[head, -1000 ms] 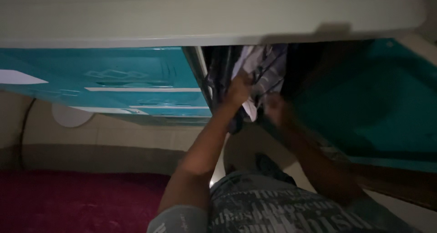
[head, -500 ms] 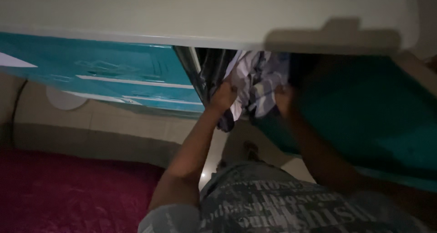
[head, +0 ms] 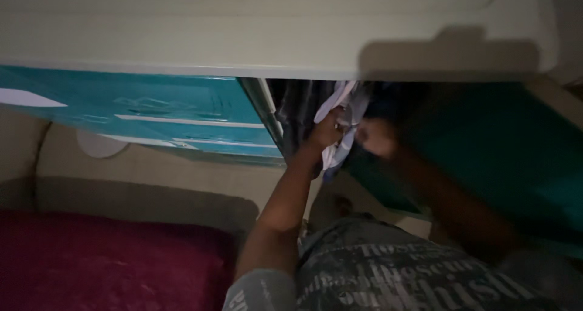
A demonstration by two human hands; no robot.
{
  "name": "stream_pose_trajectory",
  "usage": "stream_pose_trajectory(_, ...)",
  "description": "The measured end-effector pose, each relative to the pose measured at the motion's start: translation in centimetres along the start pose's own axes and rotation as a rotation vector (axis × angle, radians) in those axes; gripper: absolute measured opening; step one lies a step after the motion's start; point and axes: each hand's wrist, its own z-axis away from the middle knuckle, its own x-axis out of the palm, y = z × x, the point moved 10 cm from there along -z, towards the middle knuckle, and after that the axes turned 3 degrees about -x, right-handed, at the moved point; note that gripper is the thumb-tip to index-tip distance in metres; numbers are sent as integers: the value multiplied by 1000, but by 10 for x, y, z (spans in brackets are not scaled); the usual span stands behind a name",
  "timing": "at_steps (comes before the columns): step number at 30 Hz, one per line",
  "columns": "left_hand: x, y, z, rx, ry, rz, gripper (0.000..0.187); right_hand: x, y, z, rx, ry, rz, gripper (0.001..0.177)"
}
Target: The person opens a teal drawer and repeatedly reaches in to pull out, fold, and restack various garments. They handle dark and light-colored clothing items one at a time, arranging them within the drawer before closing it.
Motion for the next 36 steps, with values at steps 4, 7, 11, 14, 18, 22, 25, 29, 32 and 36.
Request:
stream_pose_trajectory(4,13,-17,0,-53,-89,-81,59,-69,-6,1,-71,329,-42,22)
stream_pose_trajectory(7,27,-24,4,-105,-165,-158,44,-82,-16,3,19,268,36,23)
stream_pose_trajectory(11,30,-31,-14,-179,-11,-270,31,-99,-34,26,206,46,264,25)
stream_pose_trajectory(14,30,-12,-29,-77,459,-171,28,-115,-45,56,241,-32,340,27)
stream_pose_trajectory(18,70,3,-87,-56,520,72,33,-128,-69,68,108,-68,444,29)
stream_pose_trajectory(22,105,17,-133,-11,175,299,41,-130,-71,75,83,12,465,30)
stream_pose_trajectory(25,87,-4,-119,-31,118,380,48,-141,-101,107,-372,418,340,30)
stream_pose_trajectory(29,57,-31,-121,-119,107,441,56,-130,-65,118,-542,645,30,36)
stream_pose_trajectory(32,82,-12,-142,-63,-27,672,62,-104,7,68,-180,546,-397,36)
stream_pose_trajectory(36,100,8,-143,97,-97,509,69,-92,3,52,-252,616,-643,43)
